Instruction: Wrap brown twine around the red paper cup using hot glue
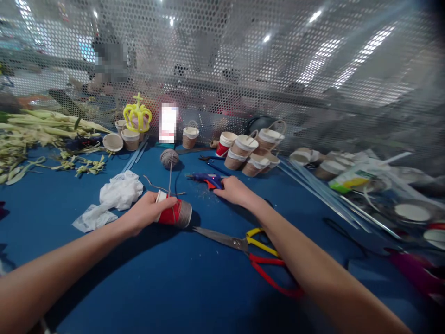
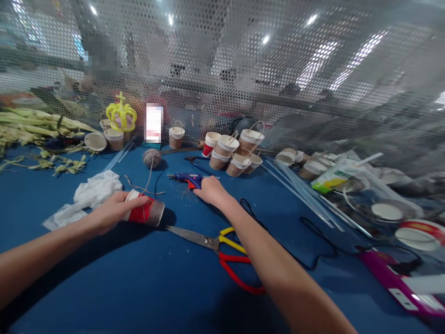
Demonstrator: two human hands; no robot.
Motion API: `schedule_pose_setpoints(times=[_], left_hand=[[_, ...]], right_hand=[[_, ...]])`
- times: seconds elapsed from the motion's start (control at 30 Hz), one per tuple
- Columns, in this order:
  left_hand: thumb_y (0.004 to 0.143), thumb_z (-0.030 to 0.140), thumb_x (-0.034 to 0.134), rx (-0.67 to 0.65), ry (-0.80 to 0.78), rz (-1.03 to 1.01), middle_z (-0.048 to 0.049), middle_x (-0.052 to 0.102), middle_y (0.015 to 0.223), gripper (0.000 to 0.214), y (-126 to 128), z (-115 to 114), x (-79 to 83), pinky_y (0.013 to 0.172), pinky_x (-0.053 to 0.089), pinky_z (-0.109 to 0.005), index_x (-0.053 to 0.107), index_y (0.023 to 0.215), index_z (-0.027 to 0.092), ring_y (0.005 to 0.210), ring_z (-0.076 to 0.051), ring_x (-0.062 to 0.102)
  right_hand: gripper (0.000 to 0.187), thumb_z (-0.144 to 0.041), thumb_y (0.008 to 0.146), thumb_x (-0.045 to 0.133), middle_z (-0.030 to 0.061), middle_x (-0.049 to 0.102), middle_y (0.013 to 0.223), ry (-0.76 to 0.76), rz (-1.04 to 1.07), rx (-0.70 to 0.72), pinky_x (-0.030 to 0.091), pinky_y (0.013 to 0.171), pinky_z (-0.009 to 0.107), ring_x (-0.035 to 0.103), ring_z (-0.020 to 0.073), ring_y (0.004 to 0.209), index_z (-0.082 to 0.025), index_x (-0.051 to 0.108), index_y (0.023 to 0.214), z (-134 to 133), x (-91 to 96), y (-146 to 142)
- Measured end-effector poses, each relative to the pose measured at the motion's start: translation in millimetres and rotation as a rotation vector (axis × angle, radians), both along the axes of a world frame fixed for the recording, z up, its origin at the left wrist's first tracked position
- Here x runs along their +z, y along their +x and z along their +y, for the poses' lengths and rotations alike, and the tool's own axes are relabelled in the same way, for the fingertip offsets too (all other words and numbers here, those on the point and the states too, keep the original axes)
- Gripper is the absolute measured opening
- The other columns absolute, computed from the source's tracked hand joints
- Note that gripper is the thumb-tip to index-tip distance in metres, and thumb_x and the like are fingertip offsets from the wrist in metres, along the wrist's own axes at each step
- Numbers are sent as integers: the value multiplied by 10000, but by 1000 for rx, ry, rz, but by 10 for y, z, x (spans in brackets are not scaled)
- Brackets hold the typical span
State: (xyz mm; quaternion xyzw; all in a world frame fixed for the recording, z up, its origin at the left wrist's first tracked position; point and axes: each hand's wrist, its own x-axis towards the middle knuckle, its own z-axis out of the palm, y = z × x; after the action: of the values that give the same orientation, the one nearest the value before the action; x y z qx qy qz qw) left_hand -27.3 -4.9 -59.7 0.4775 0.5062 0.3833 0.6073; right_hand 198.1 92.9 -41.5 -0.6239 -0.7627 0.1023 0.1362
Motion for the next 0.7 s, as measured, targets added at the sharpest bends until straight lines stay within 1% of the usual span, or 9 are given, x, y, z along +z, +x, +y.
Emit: schedule_pose_setpoints(times=[0.07,0.13,0.23,0.3,0.33,0.4,0.47,0.6,0.7], left_hand=[[652,416,617,-2,-12,1,1,551,489,291,-9,16,-1,447,248,-212,607,616,127,430,-100,412],[640,428,625,-6,-33,30,9,546,494,305,-6,31,17,462,258,-213,595,613,127,440,-99,420],[627,450,626,-18,-87,51,19,541,515,330,12,53,73,492,275,-215,581,628,123,463,-94,427],[613,452,632,-15,-129,29,15,547,530,338,23,69,109,505,291,-221,581,643,119,472,-95,436],[608,448,635,-10,-150,16,9,556,543,340,26,77,121,512,300,-225,587,659,115,481,-98,446],[598,440,643,9,-187,4,3,564,553,342,25,90,126,514,308,-228,593,677,111,486,-101,456],[601,437,644,28,-204,-3,6,560,547,333,17,92,109,503,302,-224,585,669,116,481,-98,454],[629,422,639,36,-207,-39,19,550,528,303,3,68,58,493,291,-209,566,636,128,471,-85,448],[652,401,625,31,-219,-84,22,551,528,280,-4,49,37,499,299,-205,565,623,129,469,-81,449]], right_hand=[[179,-149,571,652,53,577,572,-5,24,-27,424,591,321,583,231,654,-188,496,493,8,-93,-13],[80,-127,596,619,83,614,667,-11,69,-52,434,617,324,594,237,700,-163,552,624,-8,-91,-27],[212,-179,668,577,111,640,781,-23,168,-58,452,618,307,607,222,726,-124,559,872,-99,61,6],[279,-248,716,553,102,643,861,-30,252,-31,465,613,277,612,190,738,-136,527,970,-223,220,53],[270,-290,723,555,84,644,862,-37,302,-7,468,606,266,612,176,726,-156,532,956,-302,305,74],[225,-349,696,596,57,644,745,-152,521,62,467,564,258,601,160,642,-162,558,814,-477,466,94],[220,-375,678,616,28,620,636,-243,553,120,453,516,237,574,132,557,-162,562,663,-645,590,73],[184,-340,719,577,3,619,611,-383,529,222,459,487,217,554,102,492,-159,593,751,-868,698,-39],[191,-345,737,549,-23,571,514,-392,437,230,427,414,208,514,96,428,-163,600,762,-931,699,-91]])
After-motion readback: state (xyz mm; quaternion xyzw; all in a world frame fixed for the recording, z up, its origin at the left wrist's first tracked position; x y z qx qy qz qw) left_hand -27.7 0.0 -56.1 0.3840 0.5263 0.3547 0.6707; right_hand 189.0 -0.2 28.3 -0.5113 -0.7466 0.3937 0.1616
